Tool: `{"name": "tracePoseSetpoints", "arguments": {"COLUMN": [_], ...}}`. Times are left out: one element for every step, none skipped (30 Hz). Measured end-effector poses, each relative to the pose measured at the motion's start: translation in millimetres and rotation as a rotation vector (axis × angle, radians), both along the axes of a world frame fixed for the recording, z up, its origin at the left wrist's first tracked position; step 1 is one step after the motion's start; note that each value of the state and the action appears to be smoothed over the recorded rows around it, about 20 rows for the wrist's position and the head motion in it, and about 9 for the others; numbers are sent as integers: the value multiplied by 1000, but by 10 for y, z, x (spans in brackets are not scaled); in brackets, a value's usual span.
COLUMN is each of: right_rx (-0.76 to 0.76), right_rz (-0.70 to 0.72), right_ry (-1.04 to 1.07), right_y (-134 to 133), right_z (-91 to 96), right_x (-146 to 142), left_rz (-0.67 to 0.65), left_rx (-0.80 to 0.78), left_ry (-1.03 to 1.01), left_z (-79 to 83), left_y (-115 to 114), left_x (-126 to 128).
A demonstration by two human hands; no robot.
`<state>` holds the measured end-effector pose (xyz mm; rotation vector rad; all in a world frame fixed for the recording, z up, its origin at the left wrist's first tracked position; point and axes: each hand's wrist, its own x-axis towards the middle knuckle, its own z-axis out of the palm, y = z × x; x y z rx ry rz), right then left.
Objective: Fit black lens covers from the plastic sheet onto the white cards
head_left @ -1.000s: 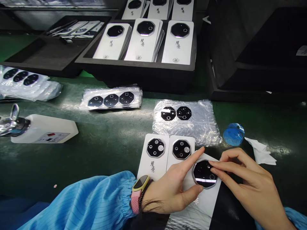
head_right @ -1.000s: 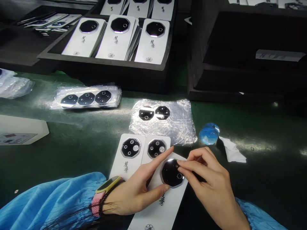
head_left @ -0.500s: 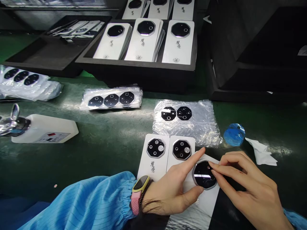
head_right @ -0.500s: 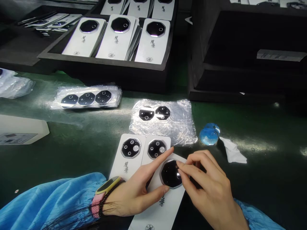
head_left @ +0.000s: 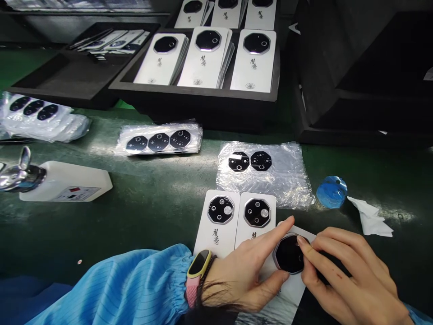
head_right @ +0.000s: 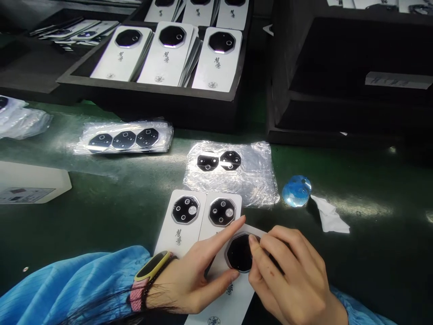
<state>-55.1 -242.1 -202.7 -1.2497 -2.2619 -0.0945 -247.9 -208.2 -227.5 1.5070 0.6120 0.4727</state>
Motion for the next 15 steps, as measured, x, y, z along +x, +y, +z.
{"name": "tracePoseSetpoints", "arguments": {"right_rx": [19,34,47,48,37,17,-12,-46,-87,-127,-167,-217,-283,-377,-492], "right_rz": [20,36,46,49,47,35,19,-5,-42,-88,-133,-175,-201,-200,-169], "right_ry": [-22,-39,-49,-50,-34,0,48,110,180,261,351,444,534,610,661], "right_y": [0,0,-2,-7,-13,-22,-31,-38,-41,-39,-28,-11,13,40,67], "right_z": [-4,-8,-10,-12,-14,-16,-18,-19,-19,-17,-13,-5,7,21,37], "right_x": [4,7,10,14,18,24,32,43,56,70,84,97,106,112,112], "left_rz": [2,2,3,2,2,0,-4,-7,-11,-14,-10,0,9,20,33], "left_rx": [6,11,13,14,11,5,-11,-34,-63,-97,-132,-165,-196,-230,-265], "left_ry": [1,3,6,7,3,-5,-10,-18,-28,-41,-59,-87,-124,-162,-192], "left_z": [-6,-13,-21,-28,-36,-42,-45,-45,-43,-37,-29,-21,-12,-3,5], "left_y": [-7,-14,-20,-24,-25,-23,-17,-8,4,18,32,43,52,58,59], "left_x": [-1,-4,-7,-11,-15,-20,-24,-29,-33,-36,-39,-41,-42,-42,-41]}}
